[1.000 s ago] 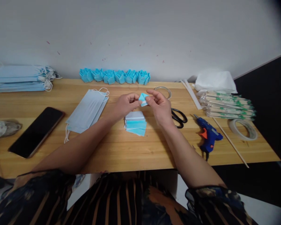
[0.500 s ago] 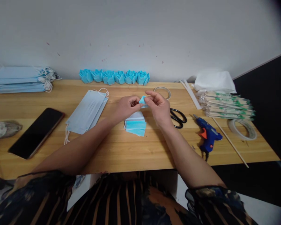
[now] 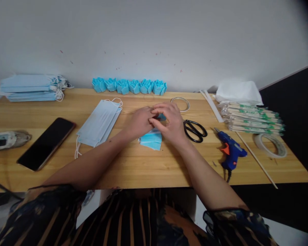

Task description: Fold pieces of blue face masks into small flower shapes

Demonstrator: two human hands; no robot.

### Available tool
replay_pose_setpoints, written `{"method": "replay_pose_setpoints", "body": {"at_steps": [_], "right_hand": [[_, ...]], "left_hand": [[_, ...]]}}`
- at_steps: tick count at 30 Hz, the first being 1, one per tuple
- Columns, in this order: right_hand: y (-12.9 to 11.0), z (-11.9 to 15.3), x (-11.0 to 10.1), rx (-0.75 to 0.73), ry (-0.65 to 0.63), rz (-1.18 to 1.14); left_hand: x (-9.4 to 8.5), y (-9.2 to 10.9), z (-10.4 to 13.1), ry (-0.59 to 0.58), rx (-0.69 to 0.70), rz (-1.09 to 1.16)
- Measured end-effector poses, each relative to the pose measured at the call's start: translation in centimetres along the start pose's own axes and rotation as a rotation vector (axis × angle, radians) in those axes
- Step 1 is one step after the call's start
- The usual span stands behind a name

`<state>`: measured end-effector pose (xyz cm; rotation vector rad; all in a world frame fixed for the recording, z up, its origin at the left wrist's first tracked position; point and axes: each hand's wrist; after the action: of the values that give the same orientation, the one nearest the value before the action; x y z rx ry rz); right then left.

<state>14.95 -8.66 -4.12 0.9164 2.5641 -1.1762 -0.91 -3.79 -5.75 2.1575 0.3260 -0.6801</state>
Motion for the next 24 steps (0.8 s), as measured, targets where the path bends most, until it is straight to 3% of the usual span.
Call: {"method": "replay_pose_setpoints", "body": {"at_steps": [3,5,7,9,12,14,20,24], "right_hand": [[0.4,-0.1,-0.2,0.016,0.037,0.012],[1.0,-0.3,-0.7,0.085,0.161,0.003],[1.7,-0.8,-1.3,0.213,0.345,-0.039],[2.3,-1.3,-1.9,0.380,0.438,-0.115],[2.8,-1.7,-2.4,0.598,0.275,-0.249],[2.7,-1.6,-2.1,0.645,0.126,-0.305],[2.2,-1.0,-0.4,0.539,-0.041,-0.278],[2.6,-2.3,-1.9,0.480,-0.012,-0.162]], "left_hand": [[-0.2,0.3,-0.1,-0.009,0.003,-0.050],[-0.4,0.6,-0.2,-0.006,0.002,-0.052],[-0.6,0.9,-0.3,0.026,-0.038,-0.025],[-0.7,1.1,-0.3,0.065,-0.140,0.039],[-0.6,1.2,-0.3,0.100,-0.315,0.201],[-0.6,1.2,-0.3,0.113,-0.371,0.301],[-0.5,1.0,-0.3,0.122,-0.375,0.375],[-0.2,0.2,-0.2,0.116,-0.445,0.423]]}}
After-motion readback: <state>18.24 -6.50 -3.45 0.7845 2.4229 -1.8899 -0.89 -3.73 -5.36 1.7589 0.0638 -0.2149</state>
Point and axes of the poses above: each hand's wrist, its own z-axis away from the middle knuckle, its own x-axis out of the palm, y = z × x, and after that the axes turned 15 degrees about y, right-handed
